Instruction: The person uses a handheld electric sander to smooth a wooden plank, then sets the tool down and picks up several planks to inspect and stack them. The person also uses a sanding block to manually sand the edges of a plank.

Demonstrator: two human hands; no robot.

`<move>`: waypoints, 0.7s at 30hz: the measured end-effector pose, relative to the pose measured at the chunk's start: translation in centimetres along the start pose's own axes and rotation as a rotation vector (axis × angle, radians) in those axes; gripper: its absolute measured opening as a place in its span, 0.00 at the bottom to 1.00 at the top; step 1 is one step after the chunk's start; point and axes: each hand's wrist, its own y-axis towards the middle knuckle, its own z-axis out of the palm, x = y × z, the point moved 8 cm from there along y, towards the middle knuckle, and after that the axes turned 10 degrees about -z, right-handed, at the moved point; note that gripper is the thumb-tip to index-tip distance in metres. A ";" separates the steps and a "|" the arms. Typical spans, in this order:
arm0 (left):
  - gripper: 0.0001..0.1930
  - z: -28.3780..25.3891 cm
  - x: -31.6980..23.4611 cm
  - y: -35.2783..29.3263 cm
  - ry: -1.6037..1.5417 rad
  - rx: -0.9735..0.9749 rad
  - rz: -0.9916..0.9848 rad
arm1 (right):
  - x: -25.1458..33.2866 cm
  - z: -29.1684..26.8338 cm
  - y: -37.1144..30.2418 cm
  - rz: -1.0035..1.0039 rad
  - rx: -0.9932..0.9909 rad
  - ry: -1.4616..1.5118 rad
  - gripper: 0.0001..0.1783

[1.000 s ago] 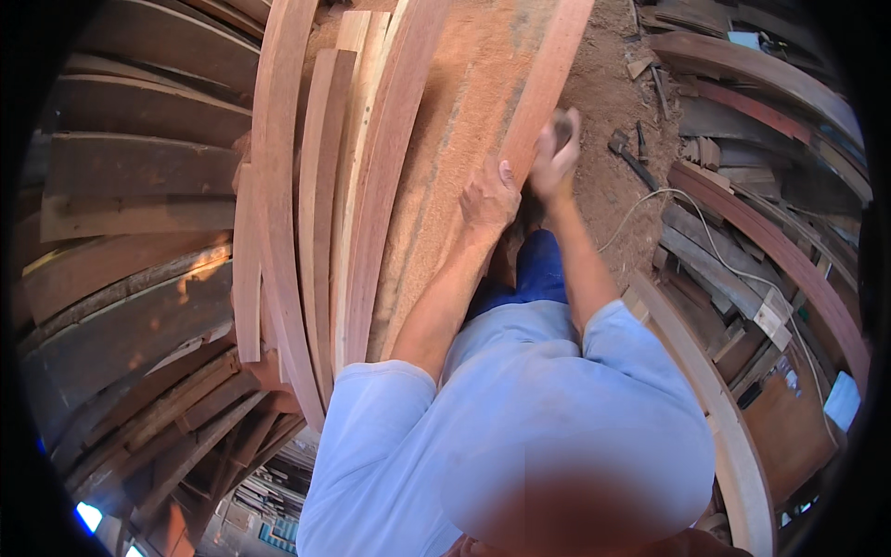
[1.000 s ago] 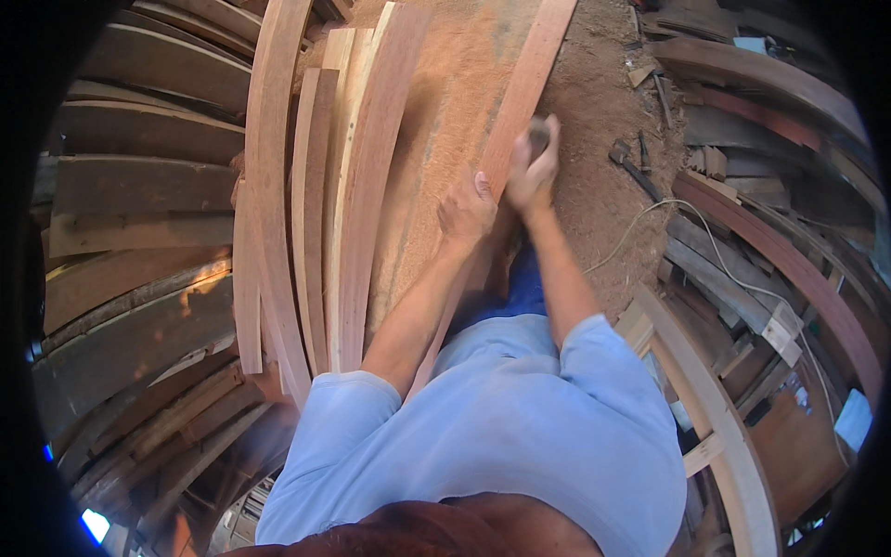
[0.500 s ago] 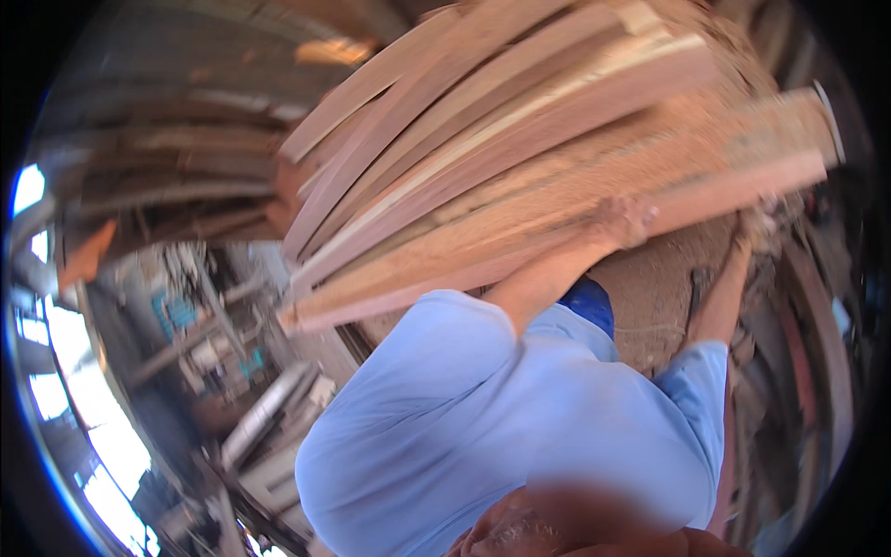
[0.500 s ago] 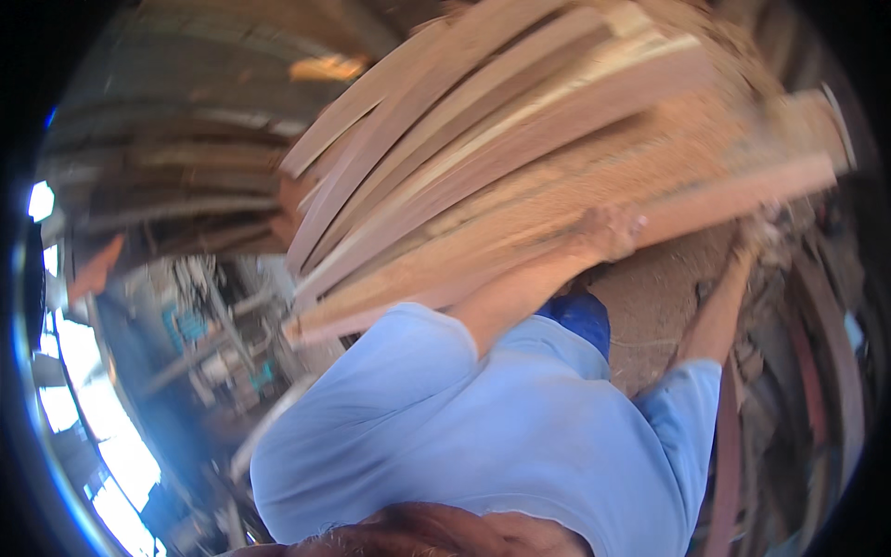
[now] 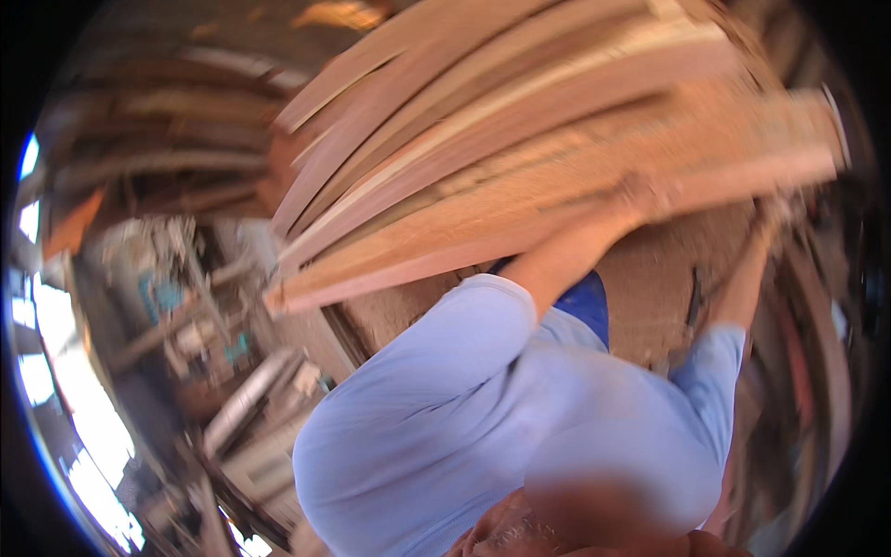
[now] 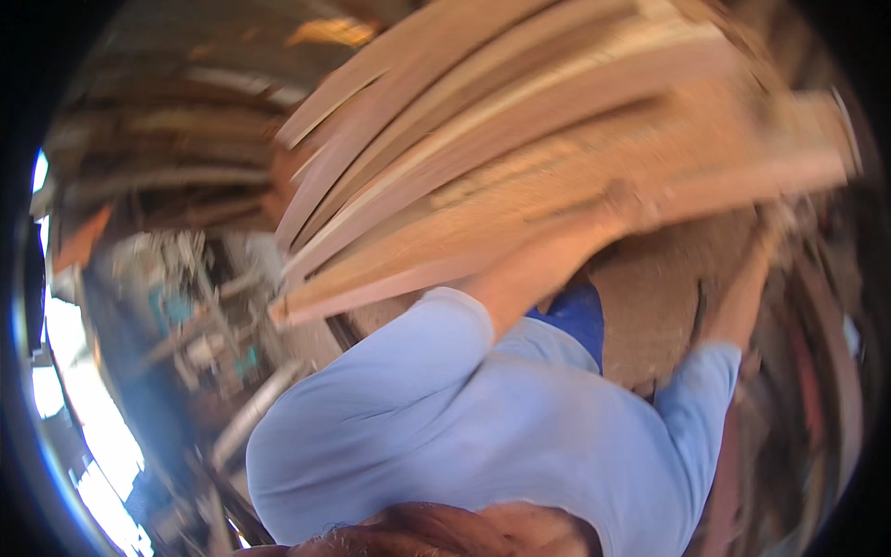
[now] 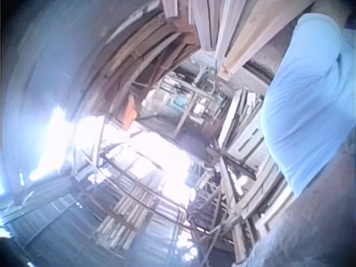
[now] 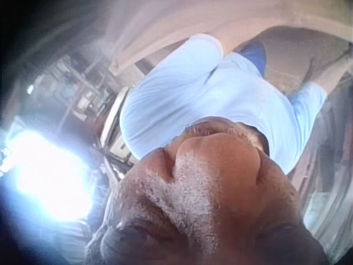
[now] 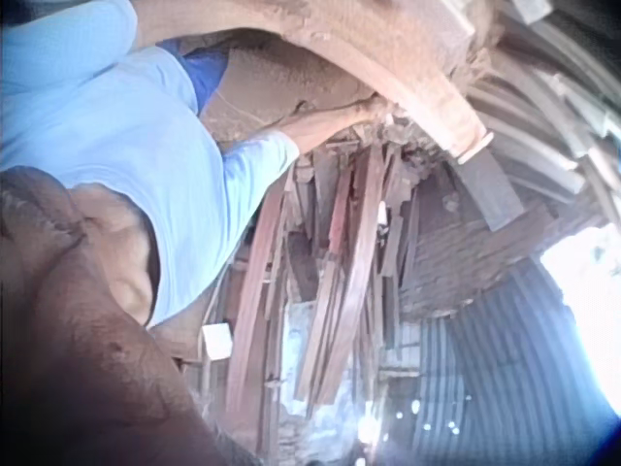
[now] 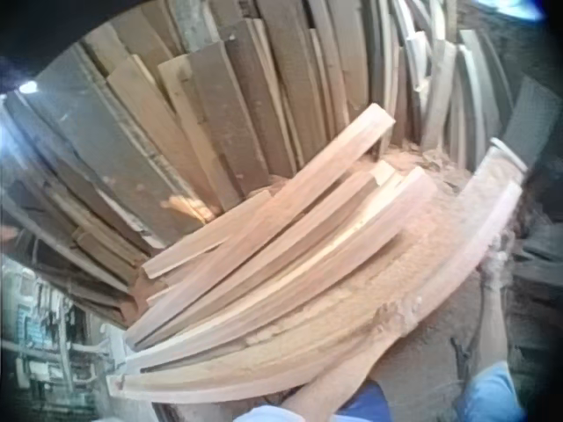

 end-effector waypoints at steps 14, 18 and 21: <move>0.23 -6.3 14.2 -15.0 0.151 0.079 -0.196 | 28.7 -1.6 -36.3 0.349 -0.187 0.428 0.44; 0.24 -6.1 15.7 -16.0 0.136 -0.002 -0.152 | 32.9 -1.3 -40.9 0.398 -0.172 0.382 0.47; 0.24 -5.8 15.3 -15.8 0.135 -0.025 -0.095 | 27.9 -0.9 -36.8 0.372 -0.159 0.366 0.45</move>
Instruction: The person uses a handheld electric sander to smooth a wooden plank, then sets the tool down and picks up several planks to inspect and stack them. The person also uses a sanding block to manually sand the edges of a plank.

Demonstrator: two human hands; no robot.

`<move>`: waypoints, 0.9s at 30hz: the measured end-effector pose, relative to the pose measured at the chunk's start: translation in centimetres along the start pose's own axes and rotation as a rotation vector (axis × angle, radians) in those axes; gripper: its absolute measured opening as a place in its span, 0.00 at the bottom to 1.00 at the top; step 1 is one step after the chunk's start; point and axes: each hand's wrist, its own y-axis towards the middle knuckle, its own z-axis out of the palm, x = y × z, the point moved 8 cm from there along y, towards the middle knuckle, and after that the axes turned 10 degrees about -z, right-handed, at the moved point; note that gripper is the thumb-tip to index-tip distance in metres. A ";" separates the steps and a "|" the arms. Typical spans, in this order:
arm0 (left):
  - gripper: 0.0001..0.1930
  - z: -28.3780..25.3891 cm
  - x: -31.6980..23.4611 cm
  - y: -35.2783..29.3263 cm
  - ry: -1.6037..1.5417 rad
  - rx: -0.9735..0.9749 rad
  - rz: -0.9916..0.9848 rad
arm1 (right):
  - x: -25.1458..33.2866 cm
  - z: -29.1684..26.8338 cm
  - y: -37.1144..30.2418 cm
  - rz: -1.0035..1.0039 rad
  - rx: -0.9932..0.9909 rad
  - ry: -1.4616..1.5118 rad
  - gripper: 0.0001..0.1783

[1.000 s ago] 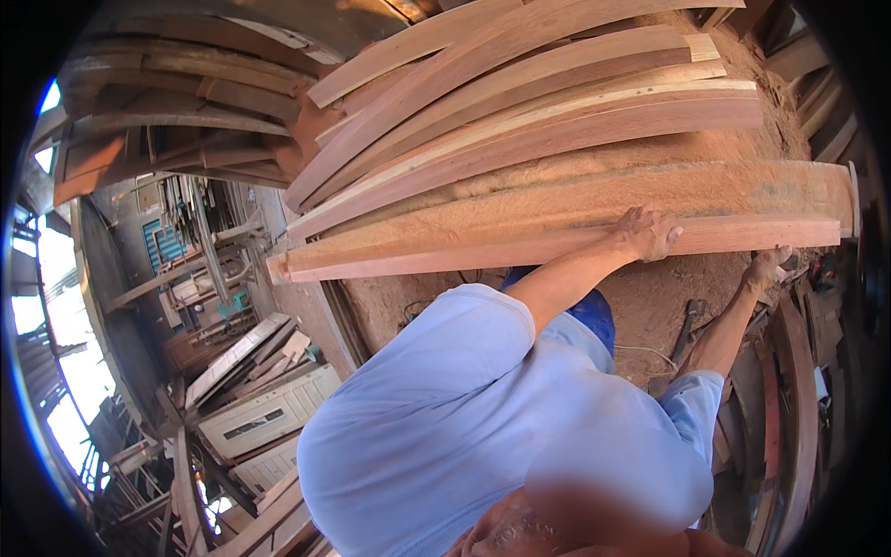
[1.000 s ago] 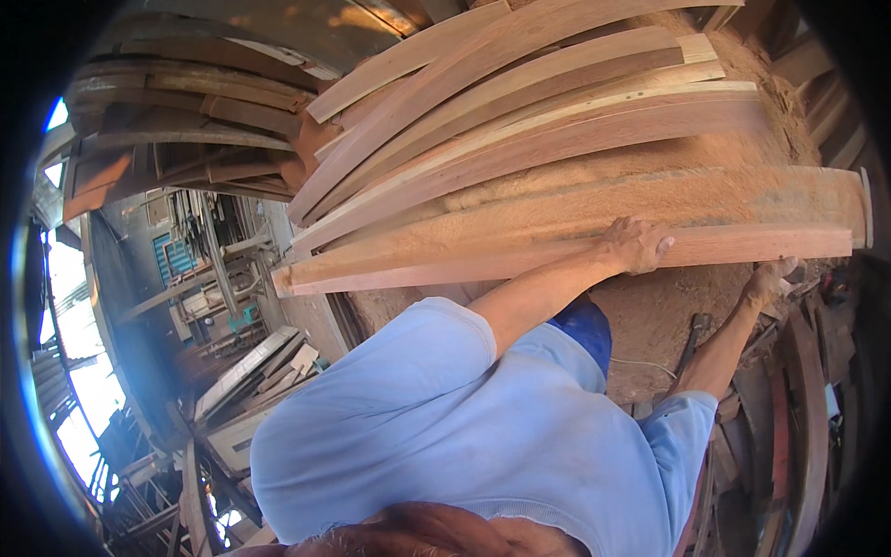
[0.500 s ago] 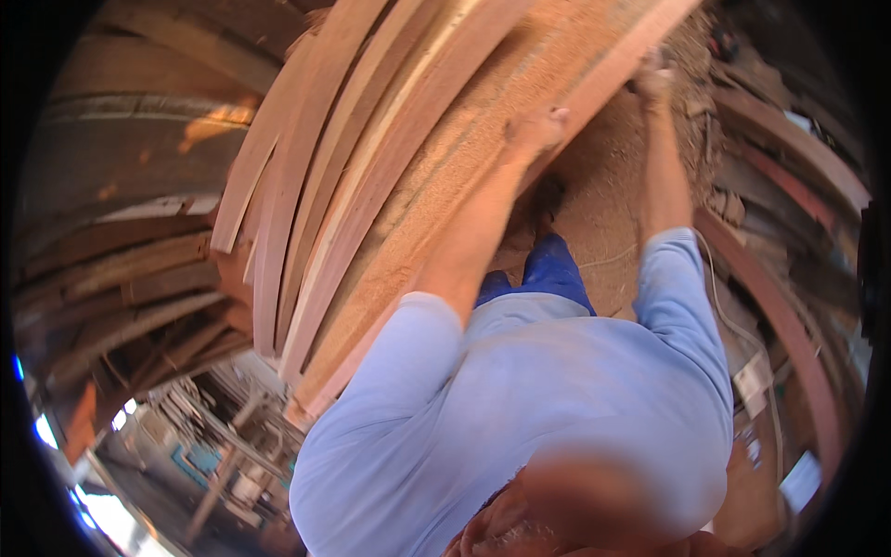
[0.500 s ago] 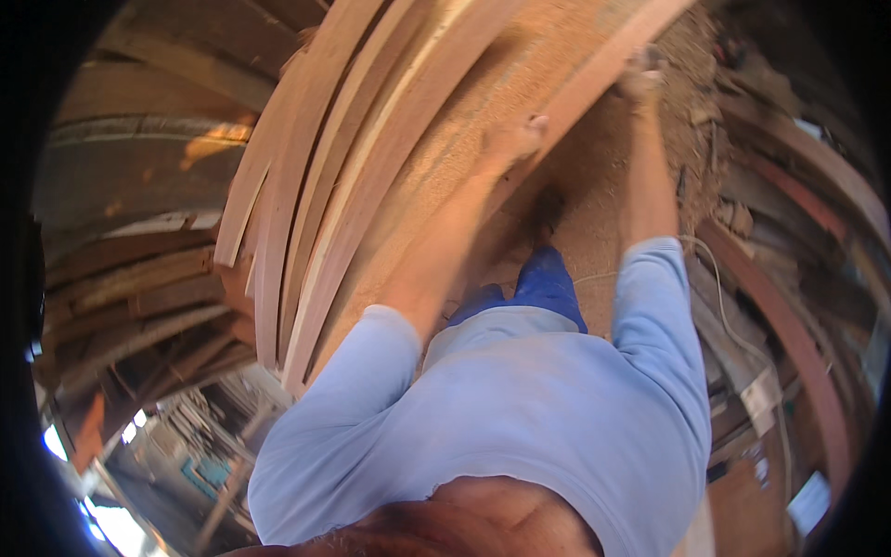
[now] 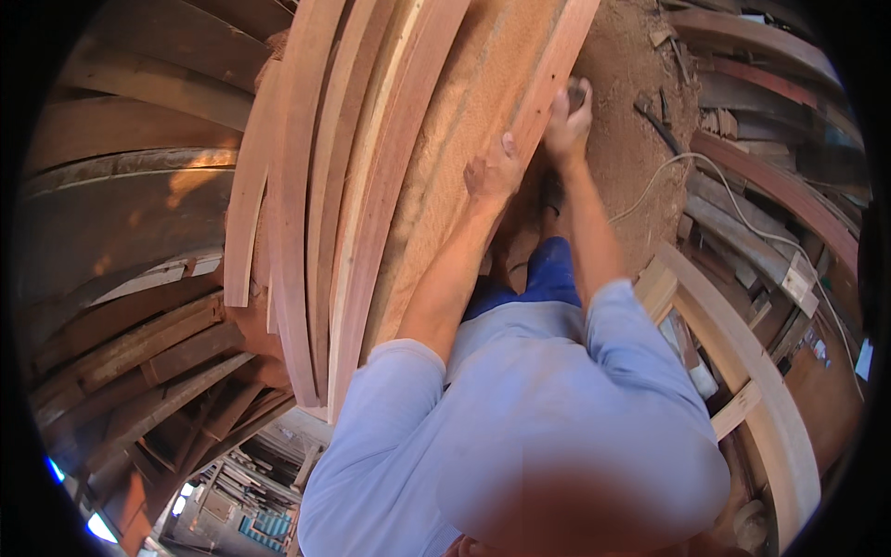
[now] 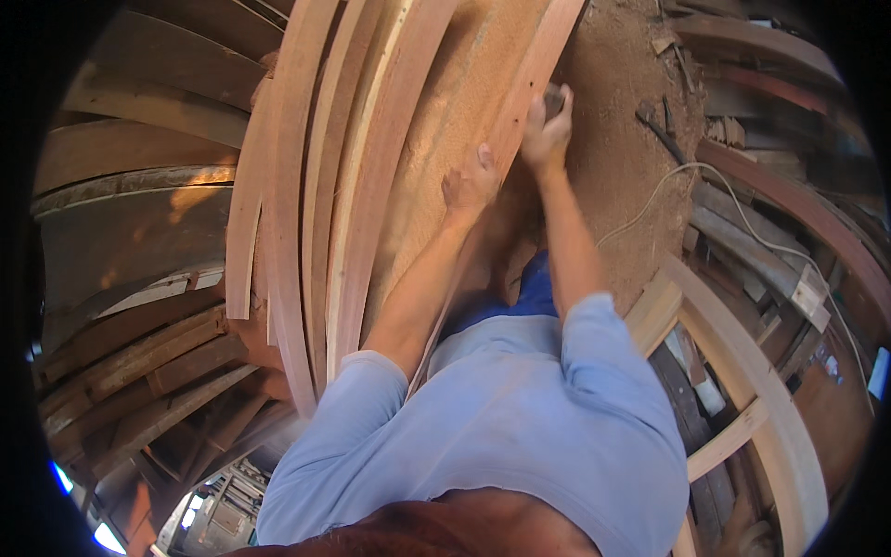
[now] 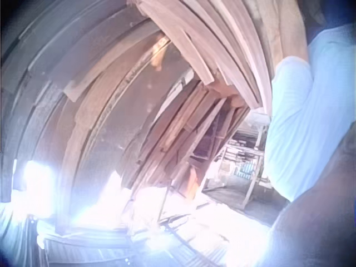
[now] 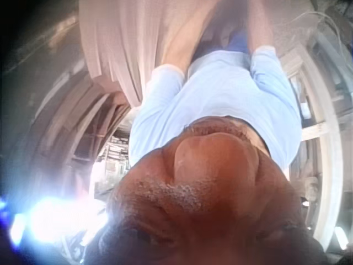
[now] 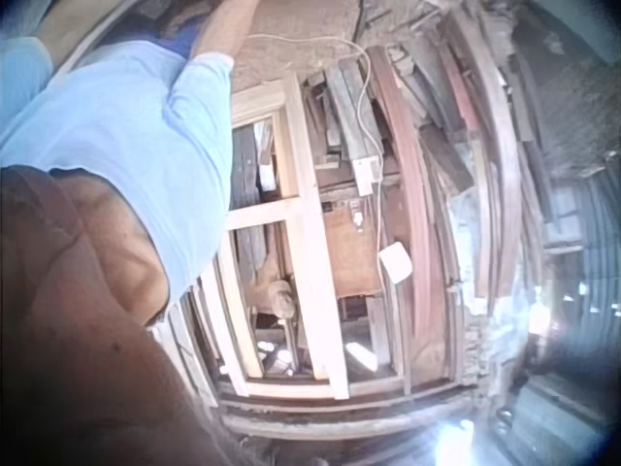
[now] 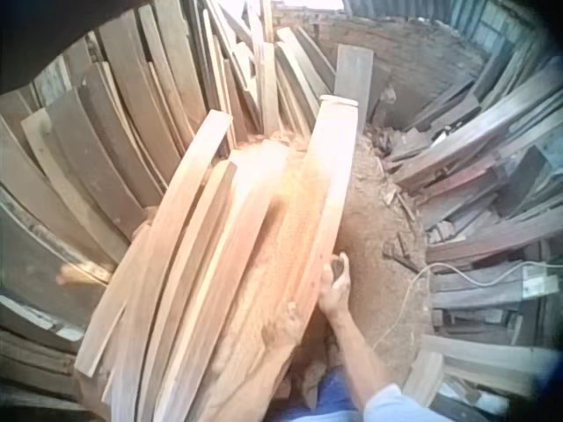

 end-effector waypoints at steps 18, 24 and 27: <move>0.19 -0.2 -0.4 0.4 -0.019 -0.025 0.053 | 0.4 -0.7 8.9 -0.097 -0.012 -0.042 0.34; 0.18 -0.4 -1.0 0.4 0.006 0.008 0.008 | -2.4 -1.6 16.9 -0.125 0.024 0.003 0.26; 0.17 -0.5 -0.8 0.7 0.014 -0.025 0.003 | 0.8 -0.6 12.8 -0.085 0.033 0.017 0.22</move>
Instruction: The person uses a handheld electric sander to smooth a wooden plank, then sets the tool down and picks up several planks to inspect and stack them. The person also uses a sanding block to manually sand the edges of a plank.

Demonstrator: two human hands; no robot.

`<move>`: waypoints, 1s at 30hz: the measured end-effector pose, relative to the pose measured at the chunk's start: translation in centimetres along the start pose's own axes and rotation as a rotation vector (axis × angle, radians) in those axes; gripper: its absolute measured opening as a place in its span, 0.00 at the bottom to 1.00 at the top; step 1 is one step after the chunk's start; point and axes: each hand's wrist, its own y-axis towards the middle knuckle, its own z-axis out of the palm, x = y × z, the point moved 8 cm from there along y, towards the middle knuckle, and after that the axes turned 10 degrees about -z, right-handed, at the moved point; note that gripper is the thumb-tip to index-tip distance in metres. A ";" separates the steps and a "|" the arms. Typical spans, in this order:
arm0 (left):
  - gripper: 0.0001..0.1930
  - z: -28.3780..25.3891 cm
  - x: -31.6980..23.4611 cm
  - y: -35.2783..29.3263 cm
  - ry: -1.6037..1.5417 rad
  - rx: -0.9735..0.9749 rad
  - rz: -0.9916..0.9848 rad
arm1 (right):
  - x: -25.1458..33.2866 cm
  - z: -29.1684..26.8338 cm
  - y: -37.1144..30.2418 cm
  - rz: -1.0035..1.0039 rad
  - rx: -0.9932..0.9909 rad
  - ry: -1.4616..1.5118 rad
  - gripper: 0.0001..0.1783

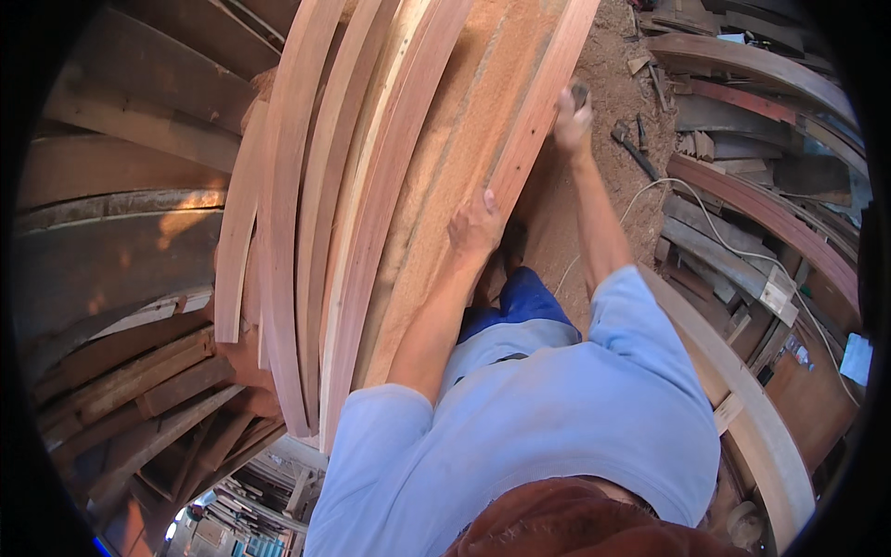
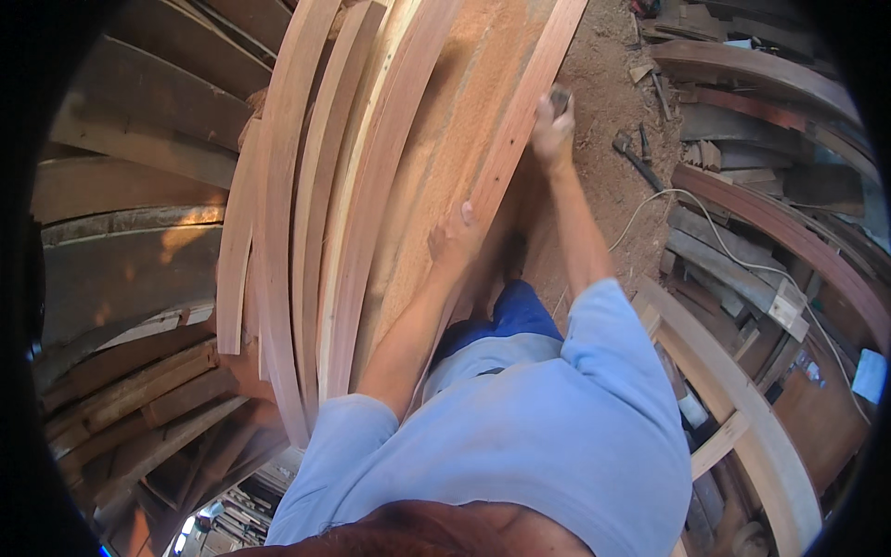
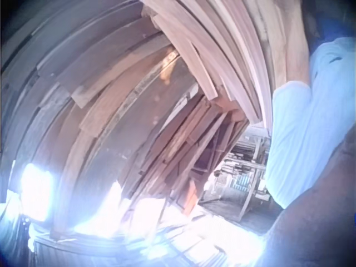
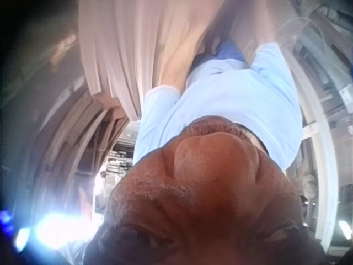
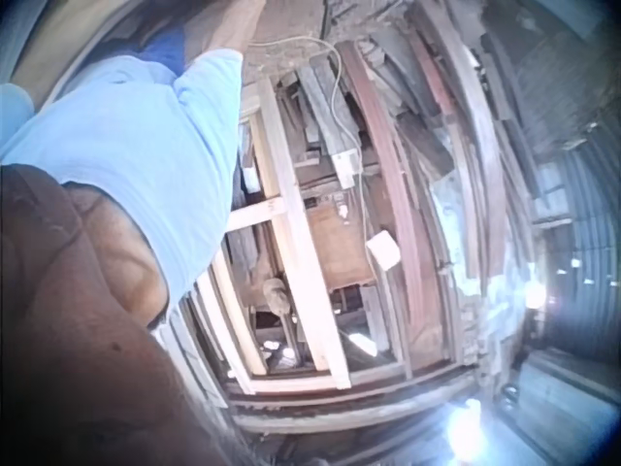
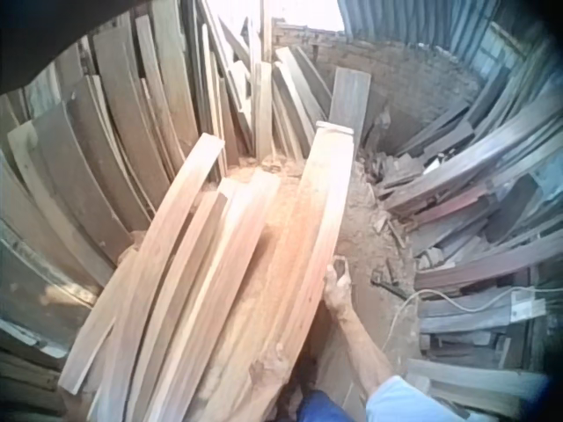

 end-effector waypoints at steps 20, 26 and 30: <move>0.20 0.4 0.4 -0.3 -0.047 -0.001 0.006 | -10.1 -1.6 21.3 0.125 -0.031 0.242 0.24; 0.23 0.5 0.6 -0.7 -0.004 0.007 0.006 | -9.5 -1.6 10.0 -0.041 0.040 0.162 0.22; 0.24 1.5 2.1 0.0 0.031 0.039 -0.020 | -1.5 0.6 -5.0 -0.068 -0.045 0.096 0.24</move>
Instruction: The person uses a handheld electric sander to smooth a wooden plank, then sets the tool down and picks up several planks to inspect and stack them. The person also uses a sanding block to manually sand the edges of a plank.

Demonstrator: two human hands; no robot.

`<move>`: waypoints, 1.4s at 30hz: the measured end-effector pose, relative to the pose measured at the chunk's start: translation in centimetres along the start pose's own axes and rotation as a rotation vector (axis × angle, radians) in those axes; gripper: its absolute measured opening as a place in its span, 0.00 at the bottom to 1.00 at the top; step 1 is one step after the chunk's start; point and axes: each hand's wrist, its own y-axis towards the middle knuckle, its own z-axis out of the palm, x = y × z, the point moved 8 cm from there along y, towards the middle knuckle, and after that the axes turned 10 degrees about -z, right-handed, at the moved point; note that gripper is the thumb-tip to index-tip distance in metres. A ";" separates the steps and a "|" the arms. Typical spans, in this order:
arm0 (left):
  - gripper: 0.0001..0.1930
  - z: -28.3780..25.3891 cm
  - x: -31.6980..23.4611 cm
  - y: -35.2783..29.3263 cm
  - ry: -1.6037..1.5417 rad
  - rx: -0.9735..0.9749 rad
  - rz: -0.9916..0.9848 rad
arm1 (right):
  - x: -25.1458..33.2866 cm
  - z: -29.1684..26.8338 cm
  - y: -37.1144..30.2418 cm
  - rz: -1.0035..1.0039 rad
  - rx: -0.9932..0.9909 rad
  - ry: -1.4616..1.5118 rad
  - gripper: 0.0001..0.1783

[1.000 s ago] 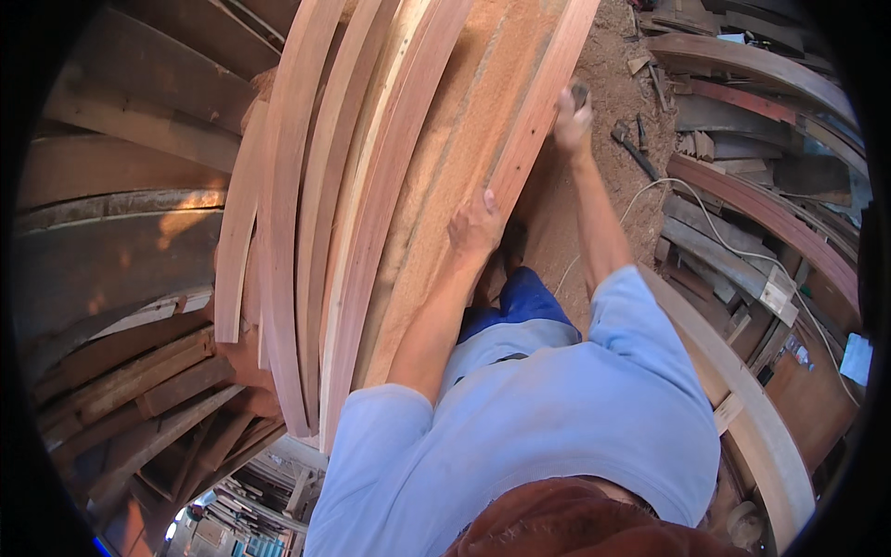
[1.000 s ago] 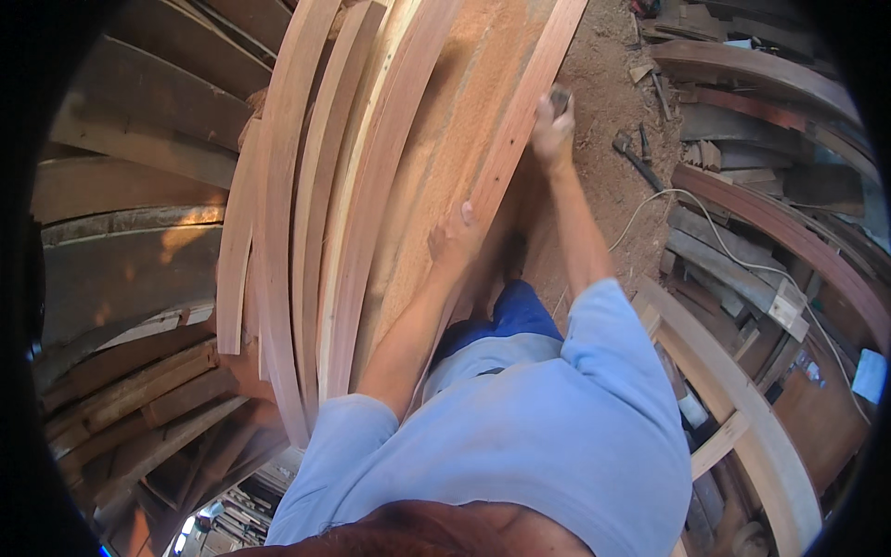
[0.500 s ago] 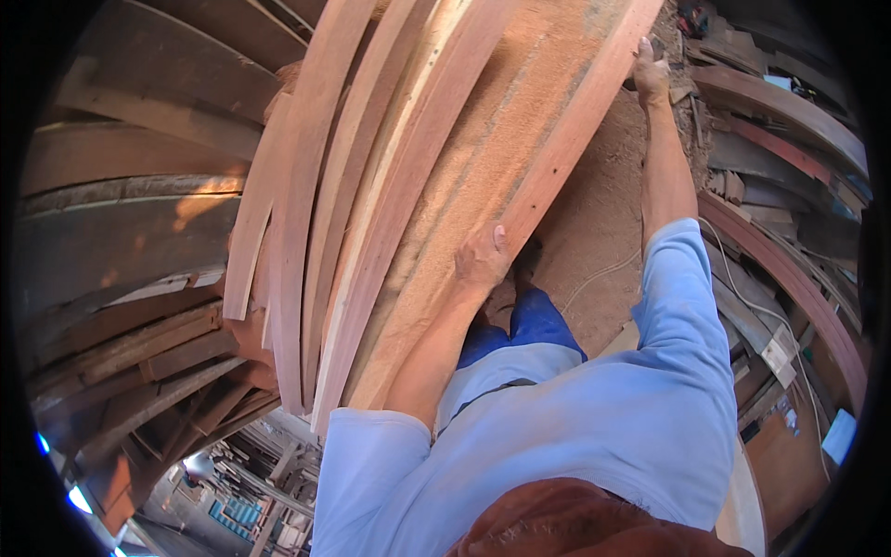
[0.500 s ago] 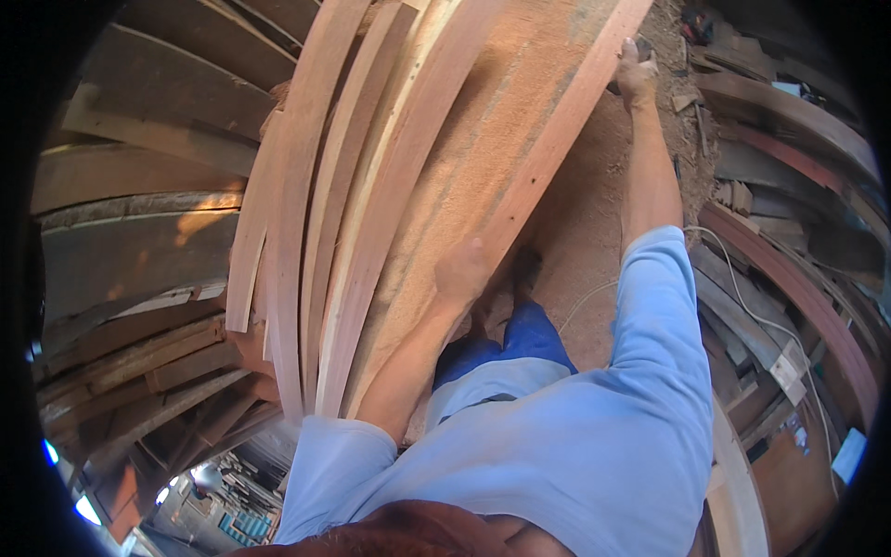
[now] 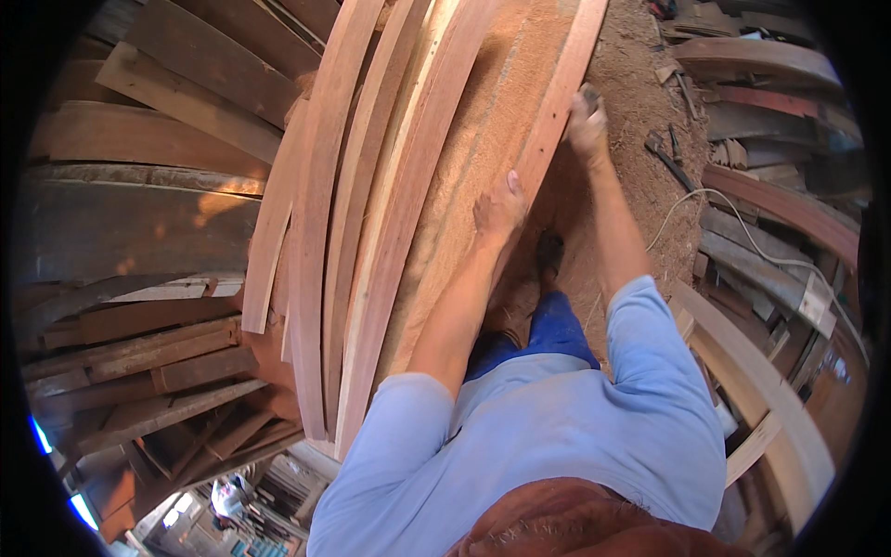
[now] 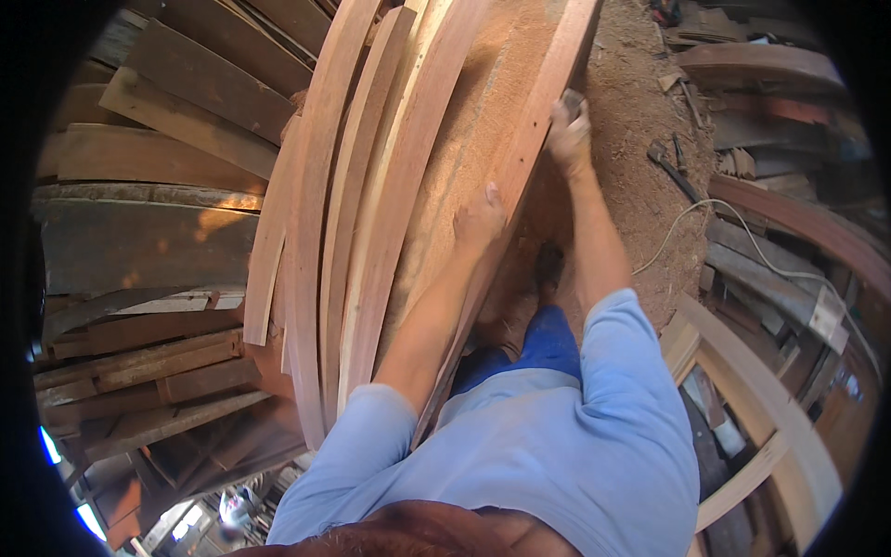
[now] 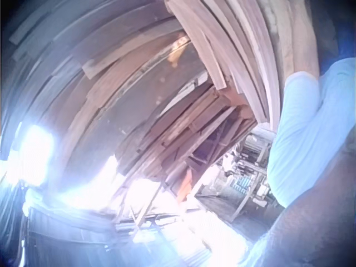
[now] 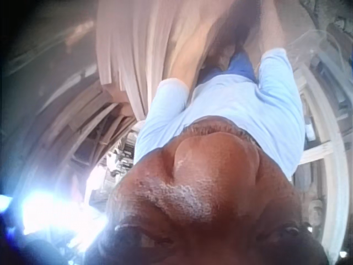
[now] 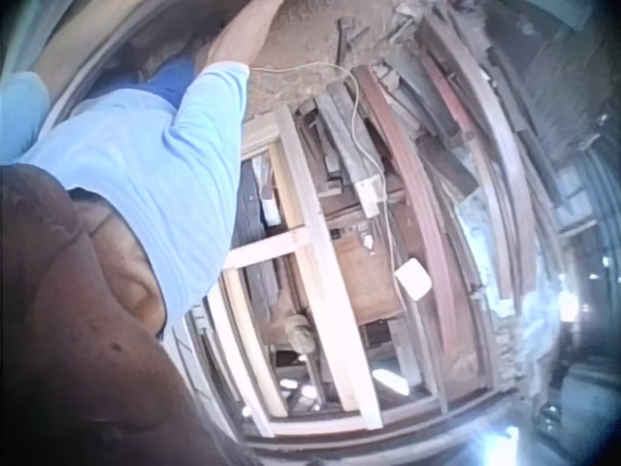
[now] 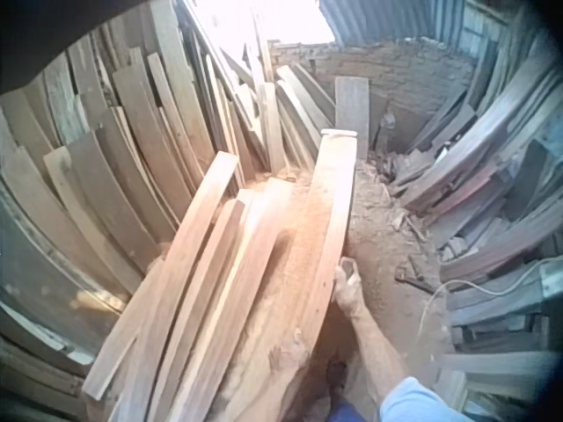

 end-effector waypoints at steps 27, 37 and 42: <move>0.23 -2.4 19.2 -16.6 -0.014 -0.127 0.008 | 10.8 2.8 -33.6 0.192 0.004 -0.056 0.49; 0.21 -1.7 19.5 -16.5 0.004 -0.128 0.025 | 3.8 -0.8 -6.8 0.030 -0.103 -0.251 0.23; 0.21 -2.7 18.1 -15.2 0.066 -0.037 -0.085 | 3.3 0.2 -7.6 -0.114 -0.036 0.045 0.26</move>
